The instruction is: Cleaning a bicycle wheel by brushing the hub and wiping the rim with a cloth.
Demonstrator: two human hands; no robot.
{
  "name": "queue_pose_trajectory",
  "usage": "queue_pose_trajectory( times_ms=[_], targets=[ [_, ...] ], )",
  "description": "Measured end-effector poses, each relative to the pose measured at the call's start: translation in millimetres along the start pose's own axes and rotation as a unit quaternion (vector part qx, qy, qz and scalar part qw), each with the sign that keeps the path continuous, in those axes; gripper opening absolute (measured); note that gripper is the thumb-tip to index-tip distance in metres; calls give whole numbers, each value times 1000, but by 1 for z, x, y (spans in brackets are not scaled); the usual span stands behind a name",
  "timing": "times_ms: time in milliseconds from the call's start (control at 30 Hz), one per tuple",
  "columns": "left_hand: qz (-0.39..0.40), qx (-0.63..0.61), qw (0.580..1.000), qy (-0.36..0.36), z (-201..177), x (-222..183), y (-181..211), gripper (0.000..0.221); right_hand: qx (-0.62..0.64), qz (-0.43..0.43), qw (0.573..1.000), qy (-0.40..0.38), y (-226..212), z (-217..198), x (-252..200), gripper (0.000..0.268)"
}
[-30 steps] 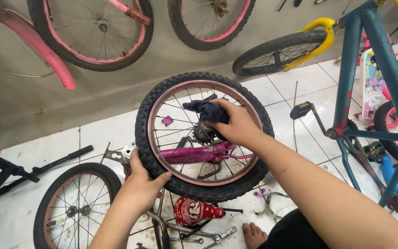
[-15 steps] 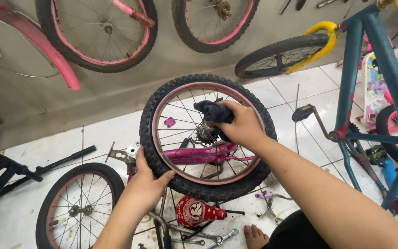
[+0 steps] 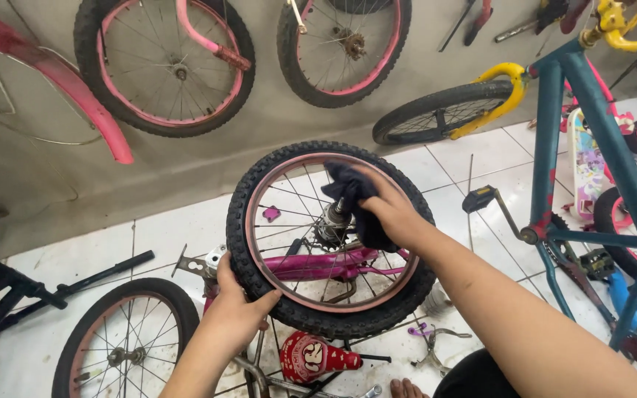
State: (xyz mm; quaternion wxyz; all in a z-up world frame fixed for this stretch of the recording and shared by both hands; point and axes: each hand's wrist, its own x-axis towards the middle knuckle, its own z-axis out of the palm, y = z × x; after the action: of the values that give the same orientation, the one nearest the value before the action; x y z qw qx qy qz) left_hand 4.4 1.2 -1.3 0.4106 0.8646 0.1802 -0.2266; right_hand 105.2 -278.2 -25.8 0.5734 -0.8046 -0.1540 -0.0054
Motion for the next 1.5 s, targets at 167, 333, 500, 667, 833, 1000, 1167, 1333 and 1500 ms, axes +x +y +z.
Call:
queue_pose_trajectory(
  times_ms=[167, 333, 500, 667, 833, 1000, 1167, 1333, 1500],
  targets=[
    [29, -75, 997, 5, 1, 8, -1, 105, 7, 72, 994, -87, -30, 11, -5, 49],
    [26, -59, 998, 5, 0, 1, 3, 104, -143, -129, 973, -126, -20, 17, -6, 62],
    [-2, -18, 1000, 0, -1, -1, 6, 104, -293, -122, 944, -88, -14, 24, -4, 32],
    [-7, -3, 1000, -1, -2, -3, 7, 103, -263, -87, 960, -39, -18, 22, 1, 77],
    [-12, 0, 1000, -3, -2, -4, 9, 103, -287, -83, 954, 6, 3, 30, 7, 40],
    [-32, 17, 999, -11, -1, -7, 12, 102, -284, -142, 943, 101, 12, 55, 11, 26],
    [-19, -15, 1000, -15, -1, -7, 11, 103, -299, -146, 934, 130, 10, 60, 9, 25],
    [-33, -17, 999, -19, -2, -6, 7, 105, -251, -92, 961, 69, 8, 43, 10, 31],
    [-36, -54, 998, -16, -4, -6, 11, 103, -157, 6, 983, -97, -25, 13, 9, 60]
  ],
)
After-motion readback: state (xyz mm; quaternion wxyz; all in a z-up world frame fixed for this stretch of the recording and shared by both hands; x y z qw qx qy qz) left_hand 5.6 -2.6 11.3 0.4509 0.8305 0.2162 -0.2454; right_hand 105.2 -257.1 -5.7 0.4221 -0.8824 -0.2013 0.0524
